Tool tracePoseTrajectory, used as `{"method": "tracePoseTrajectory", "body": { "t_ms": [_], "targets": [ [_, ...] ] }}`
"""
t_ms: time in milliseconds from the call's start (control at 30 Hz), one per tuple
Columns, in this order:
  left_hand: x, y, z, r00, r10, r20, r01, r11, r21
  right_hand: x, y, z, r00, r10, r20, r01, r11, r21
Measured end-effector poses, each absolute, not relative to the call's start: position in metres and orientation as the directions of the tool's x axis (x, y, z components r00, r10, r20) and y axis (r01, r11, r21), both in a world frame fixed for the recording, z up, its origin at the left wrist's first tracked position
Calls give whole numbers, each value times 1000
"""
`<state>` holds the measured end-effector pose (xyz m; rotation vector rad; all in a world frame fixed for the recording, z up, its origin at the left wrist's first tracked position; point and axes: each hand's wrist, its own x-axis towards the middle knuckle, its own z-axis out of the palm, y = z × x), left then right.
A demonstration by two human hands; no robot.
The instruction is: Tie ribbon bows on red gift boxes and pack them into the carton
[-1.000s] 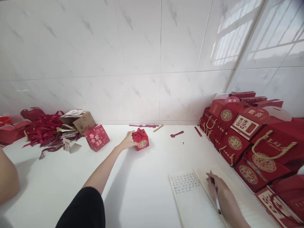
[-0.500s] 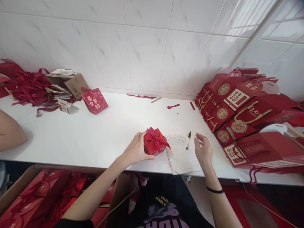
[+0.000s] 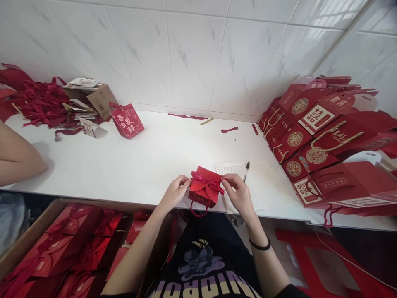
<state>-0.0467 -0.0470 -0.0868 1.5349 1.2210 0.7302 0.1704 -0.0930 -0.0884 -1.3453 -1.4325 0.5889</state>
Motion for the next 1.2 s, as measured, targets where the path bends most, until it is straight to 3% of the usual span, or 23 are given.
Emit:
{"method": "tracePoseTrajectory", "body": {
  "t_ms": [167,300,400,500,567,667,767,1200],
  "targets": [
    [-56,-50,-86,417,905,-88,178,13,984,168,-91,-82,153,956,250,332,188,-924],
    [-72,-54,-71,545,828,-131,348,-81,934,171,-88,-82,141,983,120,253,82,-964],
    [-79,-55,-51,562,818,-123,545,-254,799,175,-87,-84,108,992,67,216,42,-976],
    [-67,-51,-29,444,883,155,638,-433,637,179,-87,-87,93,995,35,187,17,-982],
    [-48,-47,-22,536,793,289,590,-597,544,180,-87,-88,92,995,27,175,11,-985],
    [-21,-42,-25,723,650,236,506,-730,460,180,-88,-87,76,997,28,178,14,-984],
    [-11,-39,-36,718,666,201,528,-710,466,179,-89,-86,67,997,38,180,25,-983],
    [-13,-44,-56,571,751,331,501,-638,585,173,-102,-86,80,992,100,217,80,-973]
  ]
}}
